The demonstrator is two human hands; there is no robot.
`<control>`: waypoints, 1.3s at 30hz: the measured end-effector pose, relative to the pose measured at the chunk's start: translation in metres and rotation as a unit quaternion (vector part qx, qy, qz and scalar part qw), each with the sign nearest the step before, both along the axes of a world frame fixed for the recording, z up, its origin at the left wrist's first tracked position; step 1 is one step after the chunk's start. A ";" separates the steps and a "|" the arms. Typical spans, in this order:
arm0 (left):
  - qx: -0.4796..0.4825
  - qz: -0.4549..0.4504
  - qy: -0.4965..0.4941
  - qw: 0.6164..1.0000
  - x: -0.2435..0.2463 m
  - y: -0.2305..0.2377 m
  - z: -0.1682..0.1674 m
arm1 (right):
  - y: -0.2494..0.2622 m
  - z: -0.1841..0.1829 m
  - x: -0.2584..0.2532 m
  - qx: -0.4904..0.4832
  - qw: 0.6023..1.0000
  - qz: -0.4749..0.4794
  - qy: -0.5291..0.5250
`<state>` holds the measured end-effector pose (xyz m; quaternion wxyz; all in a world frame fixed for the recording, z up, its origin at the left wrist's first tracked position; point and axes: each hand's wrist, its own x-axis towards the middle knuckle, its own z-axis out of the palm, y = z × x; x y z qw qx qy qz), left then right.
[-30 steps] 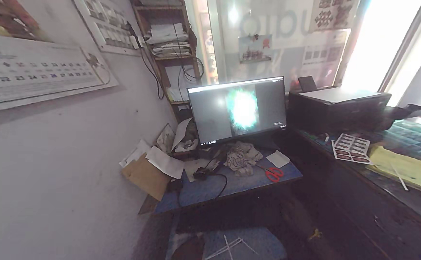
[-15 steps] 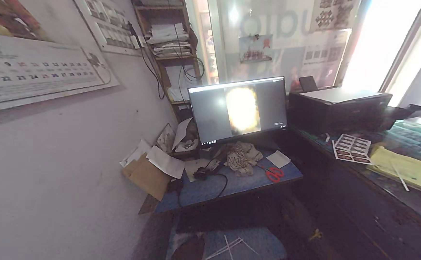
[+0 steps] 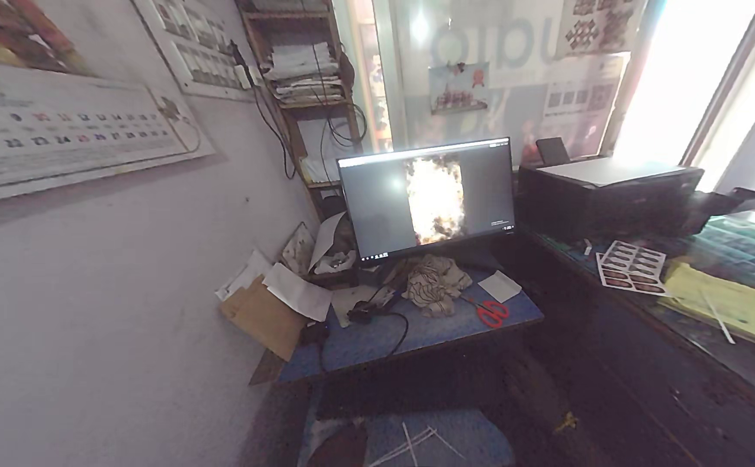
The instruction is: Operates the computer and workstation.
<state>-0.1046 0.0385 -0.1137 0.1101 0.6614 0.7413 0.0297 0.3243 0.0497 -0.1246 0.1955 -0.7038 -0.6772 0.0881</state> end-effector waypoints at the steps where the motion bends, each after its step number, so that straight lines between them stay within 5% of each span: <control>1: -0.002 -0.001 0.000 1.000 0.000 0.000 0.000 | 0.000 0.001 -0.001 -0.001 1.000 0.001 0.001; 39: 0.051 -0.008 -0.023 0.998 -0.005 0.000 -0.009 | -0.004 0.012 -0.007 -0.026 0.999 -0.027 0.012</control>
